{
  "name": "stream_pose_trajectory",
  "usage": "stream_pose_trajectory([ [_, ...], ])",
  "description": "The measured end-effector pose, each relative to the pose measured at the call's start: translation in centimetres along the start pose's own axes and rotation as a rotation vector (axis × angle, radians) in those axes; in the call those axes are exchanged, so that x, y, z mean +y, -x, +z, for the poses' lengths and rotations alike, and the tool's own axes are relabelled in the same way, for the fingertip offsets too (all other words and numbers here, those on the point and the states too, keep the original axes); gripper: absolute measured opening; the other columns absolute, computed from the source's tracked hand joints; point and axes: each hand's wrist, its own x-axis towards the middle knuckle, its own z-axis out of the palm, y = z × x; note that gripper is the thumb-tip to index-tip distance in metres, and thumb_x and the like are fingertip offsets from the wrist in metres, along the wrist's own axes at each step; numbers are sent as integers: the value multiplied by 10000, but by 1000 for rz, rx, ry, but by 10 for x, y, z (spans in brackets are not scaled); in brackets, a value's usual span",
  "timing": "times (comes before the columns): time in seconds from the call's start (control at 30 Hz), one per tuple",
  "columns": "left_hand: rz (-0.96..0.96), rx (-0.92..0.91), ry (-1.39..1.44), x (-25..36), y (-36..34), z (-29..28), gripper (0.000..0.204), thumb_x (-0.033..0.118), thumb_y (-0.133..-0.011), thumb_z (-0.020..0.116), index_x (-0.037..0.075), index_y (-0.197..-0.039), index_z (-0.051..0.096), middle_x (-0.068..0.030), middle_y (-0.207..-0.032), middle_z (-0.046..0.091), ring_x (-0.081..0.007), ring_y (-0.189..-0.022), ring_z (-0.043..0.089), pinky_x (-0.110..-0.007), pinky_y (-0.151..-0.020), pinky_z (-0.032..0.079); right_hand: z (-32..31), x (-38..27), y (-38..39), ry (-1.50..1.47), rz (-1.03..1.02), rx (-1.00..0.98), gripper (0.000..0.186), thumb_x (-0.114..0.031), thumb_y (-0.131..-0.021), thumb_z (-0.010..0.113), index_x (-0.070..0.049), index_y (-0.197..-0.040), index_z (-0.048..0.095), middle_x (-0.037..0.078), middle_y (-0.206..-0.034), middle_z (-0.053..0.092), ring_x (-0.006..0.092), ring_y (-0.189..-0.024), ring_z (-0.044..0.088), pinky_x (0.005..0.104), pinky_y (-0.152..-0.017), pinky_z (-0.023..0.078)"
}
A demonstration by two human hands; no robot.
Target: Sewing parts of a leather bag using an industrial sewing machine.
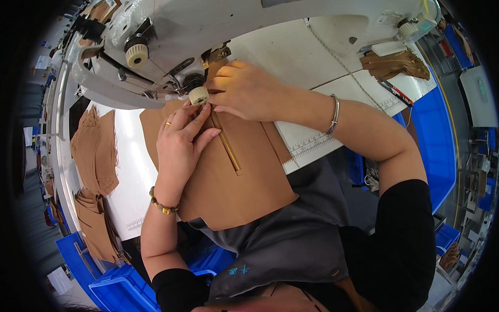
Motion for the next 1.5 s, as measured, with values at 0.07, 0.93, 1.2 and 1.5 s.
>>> stream_pose_trajectory([
  [0.07, -2, -12, -5, 0, 1, 1, 484, 374, -821, 774, 105, -1223, 747, -65, -1186, 689, -270, -1178, 629, -421, -986, 492, -1, -1, 0, 40, -18, -29, 140, -279, -917, 692, -145, -951, 708, 3, -853, 641, 195, -845, 621, 356, -811, 470],
  [0.93, -475, -159, 614, 66, 76, -45, 288, 50, -880, 621, -62, -1138, 683, -180, -1053, 713, -337, -954, 677, -349, -879, 502, -65, -87, 91, -394, 333, 119, 124, -91, -833, 761, -49, -905, 670, 60, -939, 670, 273, -861, 656, 370, -723, 543],
  [1.2, -620, -23, 875, 58, 72, -37, 270, 176, -1036, 594, -87, -984, 629, -103, -777, 516, -177, -733, 457, -321, -696, 399, -34, -106, 69, -287, -8, -67, 278, -130, -820, 769, 3, -1047, 678, 120, -1048, 657, 302, -952, 656, 394, -844, 573],
  [1.5, -648, -18, 1012, 52, 81, -30, 268, 174, -1047, 590, -89, -1032, 639, -87, -825, 574, -158, -772, 489, -306, -724, 419, -32, -106, 68, -245, -54, 39, 230, -108, -778, 656, 19, -969, 648, 103, -970, 616, 251, -880, 630, 343, -755, 564],
])
